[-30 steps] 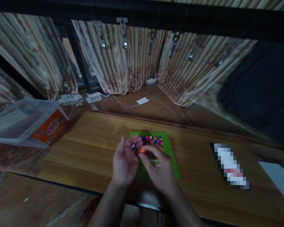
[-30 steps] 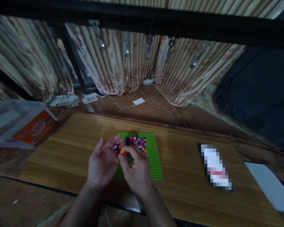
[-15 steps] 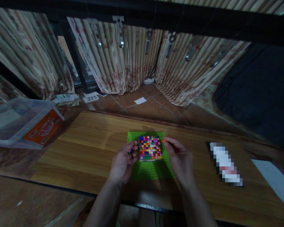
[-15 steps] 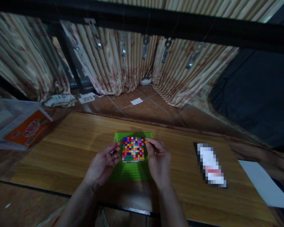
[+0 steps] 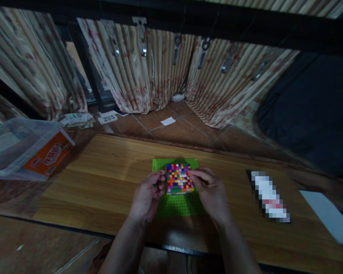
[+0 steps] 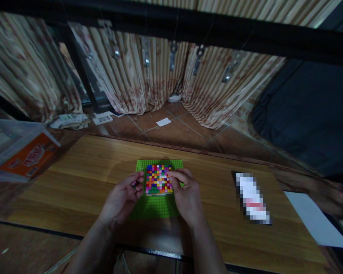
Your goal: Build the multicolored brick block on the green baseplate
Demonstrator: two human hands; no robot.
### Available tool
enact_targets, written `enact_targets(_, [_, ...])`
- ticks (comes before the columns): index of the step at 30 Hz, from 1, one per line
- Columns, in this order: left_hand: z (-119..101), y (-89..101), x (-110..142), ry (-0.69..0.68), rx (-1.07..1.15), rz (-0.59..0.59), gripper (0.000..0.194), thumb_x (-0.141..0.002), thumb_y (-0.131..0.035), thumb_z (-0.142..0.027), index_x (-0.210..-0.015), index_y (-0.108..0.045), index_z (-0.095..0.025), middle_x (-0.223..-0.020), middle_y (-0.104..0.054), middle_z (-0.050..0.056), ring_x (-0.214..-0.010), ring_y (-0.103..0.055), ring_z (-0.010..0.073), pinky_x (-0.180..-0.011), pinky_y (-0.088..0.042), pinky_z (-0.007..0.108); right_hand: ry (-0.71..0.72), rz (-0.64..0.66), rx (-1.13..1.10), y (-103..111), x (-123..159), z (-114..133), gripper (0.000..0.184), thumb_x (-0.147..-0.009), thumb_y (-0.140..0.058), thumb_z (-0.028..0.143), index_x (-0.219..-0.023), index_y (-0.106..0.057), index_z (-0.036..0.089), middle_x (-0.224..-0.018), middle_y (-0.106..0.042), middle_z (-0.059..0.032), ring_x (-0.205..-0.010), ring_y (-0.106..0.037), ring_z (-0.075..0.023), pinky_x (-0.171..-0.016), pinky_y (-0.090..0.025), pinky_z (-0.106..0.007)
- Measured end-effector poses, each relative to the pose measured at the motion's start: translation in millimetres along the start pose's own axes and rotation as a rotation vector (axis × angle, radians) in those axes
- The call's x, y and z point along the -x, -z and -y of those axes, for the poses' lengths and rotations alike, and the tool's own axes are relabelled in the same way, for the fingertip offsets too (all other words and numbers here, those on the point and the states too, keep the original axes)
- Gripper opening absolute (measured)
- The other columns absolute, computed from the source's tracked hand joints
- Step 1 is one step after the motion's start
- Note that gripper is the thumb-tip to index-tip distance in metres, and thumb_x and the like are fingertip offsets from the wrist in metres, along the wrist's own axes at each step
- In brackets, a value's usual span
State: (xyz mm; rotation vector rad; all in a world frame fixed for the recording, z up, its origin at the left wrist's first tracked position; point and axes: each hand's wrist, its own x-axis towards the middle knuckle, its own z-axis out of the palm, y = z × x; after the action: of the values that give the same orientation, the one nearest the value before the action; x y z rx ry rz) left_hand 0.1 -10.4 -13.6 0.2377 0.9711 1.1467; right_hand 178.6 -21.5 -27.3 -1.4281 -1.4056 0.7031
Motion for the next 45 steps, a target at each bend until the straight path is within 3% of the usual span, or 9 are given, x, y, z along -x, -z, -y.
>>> enact_targets(13, [-1.2, -0.3, 1.2, -0.013, 0.001, 0.01, 0.016, -0.068, -0.07, -0.019, -0.082, -0.067, -0.011, -0.069, -0.057, -0.001, -0.053, -0.046, 0.0042, -0.05, -0.037, 0.016, -0.108, 0.008, -0.107, -2.9, -1.4, -0.7, 0.015, -0.079, -0.065, 0.035, -0.084, -0.076, 0.026, -0.088, -0.067, -0.0033, -0.082, -0.062, -0.0183, -0.073, -0.049, -0.033])
enact_targets(20, [-2.6, -0.4, 3.1, -0.007, -0.003, 0.005, 0.013, -0.07, -0.07, -0.019, -0.081, -0.067, -0.012, -0.07, -0.057, 0.0, -0.055, -0.046, 0.0045, -0.05, -0.037, 0.017, -0.363, -0.141, -0.518, -14.3, -7.6, -1.4, 0.02, -0.058, -0.08, 0.03, -0.075, -0.073, 0.022, -0.075, -0.07, -0.0005, -0.069, -0.063, -0.0172, -0.066, -0.05, -0.032])
enact_targets(32, [-1.2, 1.4, -0.4, -0.016, 0.006, 0.019, 0.018, -0.068, -0.071, -0.02, -0.083, -0.067, -0.011, -0.07, -0.057, 0.0, -0.054, -0.046, 0.0044, -0.049, -0.037, 0.016, -0.474, -0.14, -0.759, -20.7, -12.9, -3.9, 0.024, -0.049, -0.08, 0.02, -0.068, -0.066, 0.02, -0.069, -0.064, 0.0043, -0.063, -0.056, -0.0123, -0.061, -0.044, -0.026])
enact_targets(39, [-4.4, -4.9, 3.1, -0.027, 0.148, 0.048, 0.018, -0.077, -0.065, -0.028, -0.082, -0.068, -0.011, -0.074, -0.061, 0.004, -0.064, -0.055, 0.0089, -0.058, -0.047, 0.019, -0.436, -0.13, -0.721, -21.2, -10.7, -5.1, 0.025, -0.051, -0.081, 0.025, -0.07, -0.065, 0.021, -0.069, -0.063, 0.0033, -0.063, -0.057, -0.0132, -0.061, -0.046, -0.027])
enact_targets(45, [-9.8, -6.1, 7.6, -0.027, 0.235, 0.103, 0.026, -0.083, -0.057, -0.035, -0.088, -0.068, -0.012, -0.093, -0.067, 0.011, -0.087, -0.064, 0.0176, -0.08, -0.052, 0.028, -0.297, -0.235, -0.551, -19.2, -6.8, 0.8, 0.025, -0.058, -0.081, 0.032, -0.073, -0.064, 0.02, -0.067, -0.062, 0.003, -0.061, -0.056, -0.0127, -0.059, -0.044, -0.026])
